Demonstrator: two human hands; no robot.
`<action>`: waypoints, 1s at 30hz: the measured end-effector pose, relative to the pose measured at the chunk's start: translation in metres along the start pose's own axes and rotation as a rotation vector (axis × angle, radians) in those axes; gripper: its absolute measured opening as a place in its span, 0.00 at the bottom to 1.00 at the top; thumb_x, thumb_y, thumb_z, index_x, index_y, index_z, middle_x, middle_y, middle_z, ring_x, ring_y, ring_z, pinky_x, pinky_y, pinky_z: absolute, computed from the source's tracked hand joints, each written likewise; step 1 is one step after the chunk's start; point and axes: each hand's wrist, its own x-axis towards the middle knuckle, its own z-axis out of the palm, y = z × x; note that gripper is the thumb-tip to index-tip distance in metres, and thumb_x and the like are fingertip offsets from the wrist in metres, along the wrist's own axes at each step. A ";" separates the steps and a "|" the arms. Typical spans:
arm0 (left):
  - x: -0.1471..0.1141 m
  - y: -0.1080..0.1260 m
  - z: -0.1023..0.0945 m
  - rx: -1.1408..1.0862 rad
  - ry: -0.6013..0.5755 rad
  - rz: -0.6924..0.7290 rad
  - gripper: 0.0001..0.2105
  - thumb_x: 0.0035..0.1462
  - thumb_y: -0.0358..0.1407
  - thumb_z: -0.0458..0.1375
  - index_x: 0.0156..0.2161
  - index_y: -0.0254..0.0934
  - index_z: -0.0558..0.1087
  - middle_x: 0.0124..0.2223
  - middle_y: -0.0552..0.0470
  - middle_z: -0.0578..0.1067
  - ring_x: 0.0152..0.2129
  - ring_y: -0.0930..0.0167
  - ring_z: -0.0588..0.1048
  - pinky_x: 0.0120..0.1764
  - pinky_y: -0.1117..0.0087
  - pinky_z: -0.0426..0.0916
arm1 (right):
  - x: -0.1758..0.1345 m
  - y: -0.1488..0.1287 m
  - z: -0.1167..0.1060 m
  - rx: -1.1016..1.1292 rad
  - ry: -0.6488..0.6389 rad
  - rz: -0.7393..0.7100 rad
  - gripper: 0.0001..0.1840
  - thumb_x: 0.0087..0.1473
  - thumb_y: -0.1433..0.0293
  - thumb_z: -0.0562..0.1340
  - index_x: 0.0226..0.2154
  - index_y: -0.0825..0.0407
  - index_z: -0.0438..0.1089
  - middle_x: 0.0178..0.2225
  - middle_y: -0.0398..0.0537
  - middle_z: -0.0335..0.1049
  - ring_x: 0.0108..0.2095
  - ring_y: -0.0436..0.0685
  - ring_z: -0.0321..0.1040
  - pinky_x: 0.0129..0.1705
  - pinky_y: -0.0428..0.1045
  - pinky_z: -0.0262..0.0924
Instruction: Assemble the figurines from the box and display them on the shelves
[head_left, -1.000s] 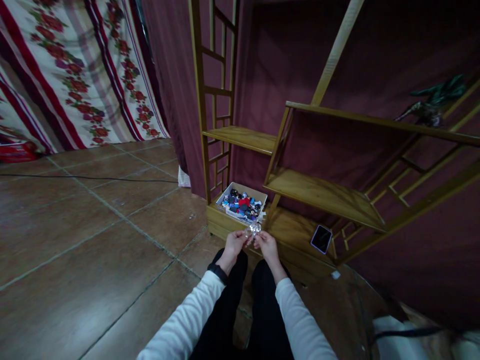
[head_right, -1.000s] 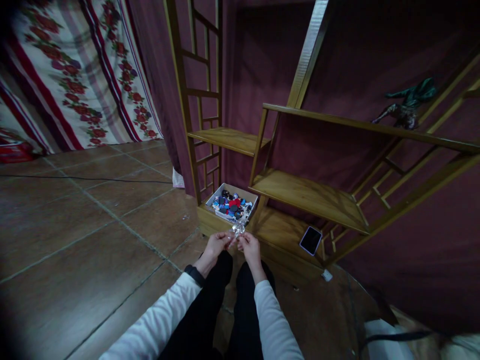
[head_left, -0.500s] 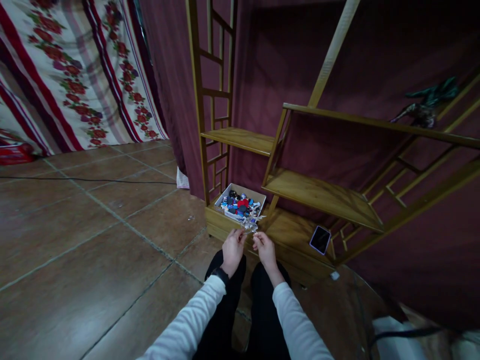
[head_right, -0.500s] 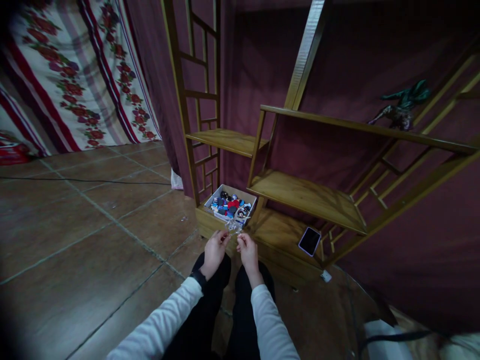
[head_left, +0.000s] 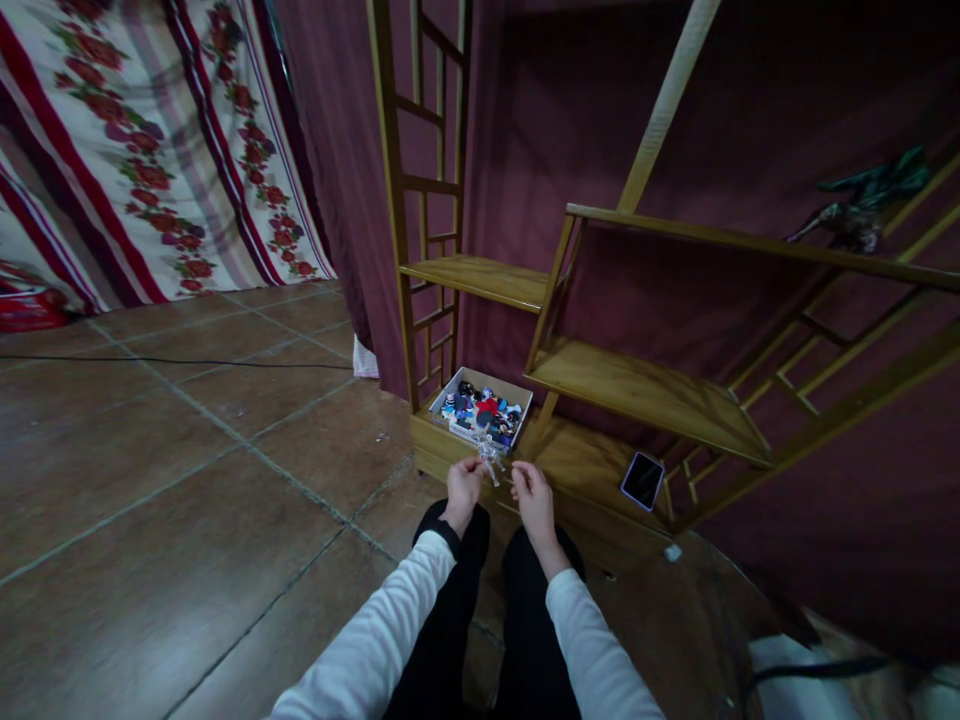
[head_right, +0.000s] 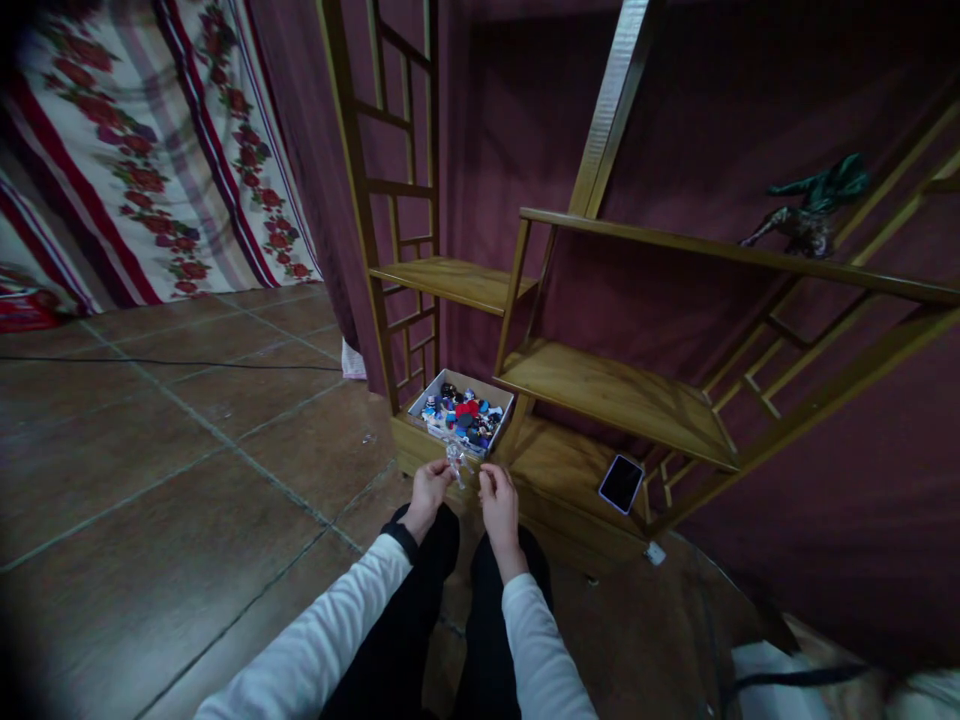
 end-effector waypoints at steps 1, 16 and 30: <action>0.000 -0.001 0.000 -0.051 -0.016 -0.023 0.10 0.41 0.38 0.63 0.25 0.31 0.76 0.21 0.51 0.74 0.19 0.74 0.68 0.26 0.75 0.62 | 0.001 0.002 0.000 -0.008 0.007 -0.016 0.16 0.55 0.62 0.53 0.41 0.51 0.70 0.37 0.49 0.71 0.24 0.50 0.67 0.26 0.45 0.63; 0.001 -0.018 -0.001 0.029 -0.172 0.001 0.11 0.41 0.39 0.62 0.29 0.32 0.77 0.29 0.49 0.77 0.24 0.72 0.72 0.31 0.72 0.66 | 0.005 0.009 0.006 -0.074 -0.072 -0.036 0.11 0.50 0.65 0.56 0.34 0.49 0.72 0.33 0.45 0.74 0.32 0.54 0.69 0.34 0.47 0.63; -0.008 0.000 0.001 0.021 -0.009 -0.013 0.10 0.39 0.38 0.65 0.27 0.31 0.76 0.26 0.48 0.77 0.24 0.71 0.73 0.32 0.70 0.68 | 0.006 0.015 0.001 0.075 0.033 0.104 0.20 0.54 0.61 0.52 0.43 0.51 0.70 0.41 0.50 0.74 0.36 0.55 0.71 0.35 0.49 0.67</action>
